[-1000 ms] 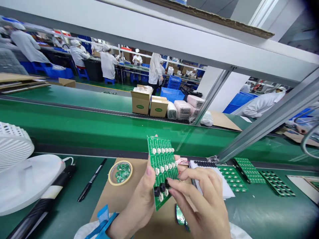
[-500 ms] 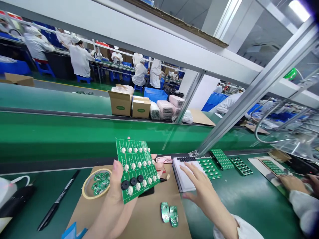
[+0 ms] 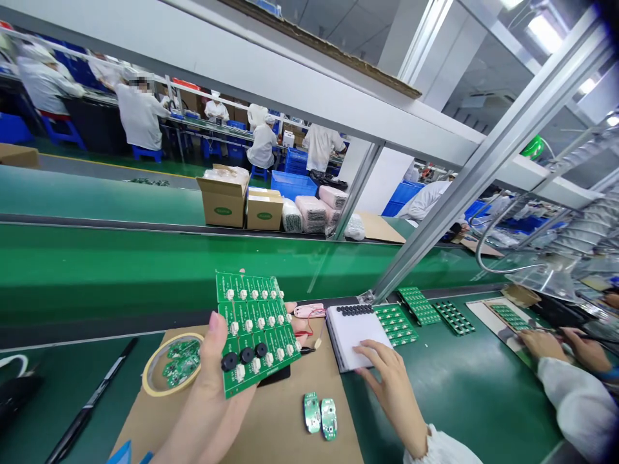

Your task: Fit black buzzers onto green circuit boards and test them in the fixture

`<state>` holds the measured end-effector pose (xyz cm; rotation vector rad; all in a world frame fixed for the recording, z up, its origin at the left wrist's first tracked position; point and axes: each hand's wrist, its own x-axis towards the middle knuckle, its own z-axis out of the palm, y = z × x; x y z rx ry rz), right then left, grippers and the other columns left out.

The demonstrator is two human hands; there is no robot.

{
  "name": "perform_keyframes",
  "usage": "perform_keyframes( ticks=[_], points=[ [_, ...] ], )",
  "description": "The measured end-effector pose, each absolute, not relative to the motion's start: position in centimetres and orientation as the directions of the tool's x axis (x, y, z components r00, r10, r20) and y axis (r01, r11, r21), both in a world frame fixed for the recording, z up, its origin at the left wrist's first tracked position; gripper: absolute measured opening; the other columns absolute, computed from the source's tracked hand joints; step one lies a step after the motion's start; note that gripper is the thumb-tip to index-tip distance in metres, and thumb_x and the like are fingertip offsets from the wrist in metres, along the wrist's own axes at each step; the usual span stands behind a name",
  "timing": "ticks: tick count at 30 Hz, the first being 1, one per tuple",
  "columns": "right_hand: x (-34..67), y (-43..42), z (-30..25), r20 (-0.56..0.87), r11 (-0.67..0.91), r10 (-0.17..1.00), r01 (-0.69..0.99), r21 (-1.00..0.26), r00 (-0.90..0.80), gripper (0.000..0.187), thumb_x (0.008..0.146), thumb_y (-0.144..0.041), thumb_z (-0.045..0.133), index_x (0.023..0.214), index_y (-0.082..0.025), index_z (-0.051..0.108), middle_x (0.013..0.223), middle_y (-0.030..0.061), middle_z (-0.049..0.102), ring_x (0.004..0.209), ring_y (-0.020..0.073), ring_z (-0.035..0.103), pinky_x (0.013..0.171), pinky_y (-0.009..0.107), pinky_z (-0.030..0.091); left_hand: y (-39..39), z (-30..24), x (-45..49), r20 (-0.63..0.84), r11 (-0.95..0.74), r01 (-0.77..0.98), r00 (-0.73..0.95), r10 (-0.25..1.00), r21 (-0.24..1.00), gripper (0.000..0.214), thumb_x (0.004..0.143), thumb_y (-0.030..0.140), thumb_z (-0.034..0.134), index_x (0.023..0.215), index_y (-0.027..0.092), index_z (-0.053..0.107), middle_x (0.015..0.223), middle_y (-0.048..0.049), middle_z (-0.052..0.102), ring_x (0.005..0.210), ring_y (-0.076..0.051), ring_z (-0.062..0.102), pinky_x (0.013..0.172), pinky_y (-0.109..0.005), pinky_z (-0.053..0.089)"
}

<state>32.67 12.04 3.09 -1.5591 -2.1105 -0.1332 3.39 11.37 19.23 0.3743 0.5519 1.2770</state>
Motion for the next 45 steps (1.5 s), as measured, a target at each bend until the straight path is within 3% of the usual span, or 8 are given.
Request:
perform_keyframes(
  ticks=[7,12,16,27,31,35,39,45],
  points=[
    [34.1,10.6,3.3,0.377,0.354,0.887,0.918,-0.182,-0.267,0.02,0.089,-0.029,0.063,0.109,-0.031,0.064,0.112,0.0025,0.069,0.1,0.0226,0.066,0.086,0.04,0.049,11.3,16.0,1.5,-0.076,0.184,-0.785,0.173,0.982,0.592,0.053,0.081,0.069,0.054,0.102,0.025,0.074,0.096,-0.0054,0.078,0.128,-0.031,0.055,0.11,-0.043,0.044],
    [34.2,12.6,5.0,0.34,0.327,0.911,0.913,-0.244,-0.235,0.021,0.09,-0.042,0.062,0.105,-0.028,0.067,0.106,0.0039,0.071,0.096,0.0239,0.068,0.082,0.038,0.051,11.4,16.6,1.7,-0.126,0.239,-0.776,0.204,0.971,0.584,0.055,0.086,0.064,0.052,0.127,0.029,0.064,0.106,-0.0033,0.077,0.129,-0.029,0.054,0.111,-0.04,0.043],
    [32.2,16.9,6.1,0.4,0.262,0.905,0.932,-0.25,-0.147,0.026,0.098,-0.036,0.046,0.096,-0.021,0.068,0.094,0.0064,0.07,0.081,0.021,0.068,0.075,0.034,0.053,11.3,17.7,2.7,-0.198,0.261,-0.785,0.179,0.964,0.562,0.057,0.091,0.056,0.051,0.142,0.033,0.048,0.121,-0.0018,0.072,0.125,-0.028,0.058,0.11,-0.041,0.044],
    [31.1,19.5,4.7,0.416,0.309,0.886,0.929,-0.201,-0.205,0.03,0.098,-0.036,0.04,0.085,-0.019,0.061,0.084,0.0044,0.064,0.067,0.0177,0.065,0.061,0.029,0.049,11.1,17.5,2.9,-0.154,0.275,-0.786,0.228,0.961,0.554,0.055,0.092,0.061,0.046,0.13,0.023,0.059,0.127,-0.0096,0.068,0.119,-0.034,0.061,0.106,-0.05,0.045],
    [31.6,19.0,6.7,0.447,0.325,0.884,0.87,-0.371,-0.139,0.031,0.096,-0.045,0.046,0.084,-0.021,0.061,0.084,0.0028,0.063,0.062,0.0147,0.06,0.057,0.027,0.049,11.0,17.9,3.3,-0.093,0.314,-0.773,0.316,0.944,0.551,0.068,0.092,0.065,0.039,0.126,0.011,0.061,0.12,-0.0194,0.069,0.112,-0.04,0.064,0.105,-0.059,0.042],
    [28.4,16.2,11.8,0.536,0.469,0.836,0.66,-0.587,-0.117,0.019,0.092,-0.037,0.057,0.088,-0.021,0.064,0.091,0.0049,0.063,0.066,0.0141,0.058,0.056,0.025,0.048,10.9,17.4,3.5,-0.05,0.317,-0.768,0.351,0.935,0.557,0.063,0.093,0.063,0.039,0.123,0.014,0.064,0.12,-0.0176,0.07,0.112,-0.036,0.065,0.107,-0.056,0.041],
    [22.4,12.6,16.0,0.62,0.61,0.771,0.449,-0.653,-0.147,0.008,0.091,-0.028,0.059,0.086,-0.023,0.065,0.09,0.0037,0.058,0.079,0.0161,0.058,0.065,0.026,0.05,10.8,16.1,3.6,0.008,0.299,-0.777,0.364,0.932,0.554,0.056,0.09,0.063,0.047,0.124,0.022,0.065,0.125,-0.0116,0.068,0.122,-0.034,0.058,0.113,-0.052,0.035],
    [18.5,11.2,16.1,0.536,0.56,0.827,0.345,-0.754,-0.171,0.004,0.089,-0.024,0.061,0.088,-0.025,0.065,0.095,0.0034,0.055,0.095,0.0189,0.058,0.084,0.031,0.049,10.9,16.4,4.2,0.062,0.16,-0.762,0.254,0.965,0.628,0.075,0.07,0.066,0.071,0.131,0.024,0.06,0.126,-0.0124,0.068,0.136,-0.041,0.042,0.116,-0.054,0.031]
  ],
)
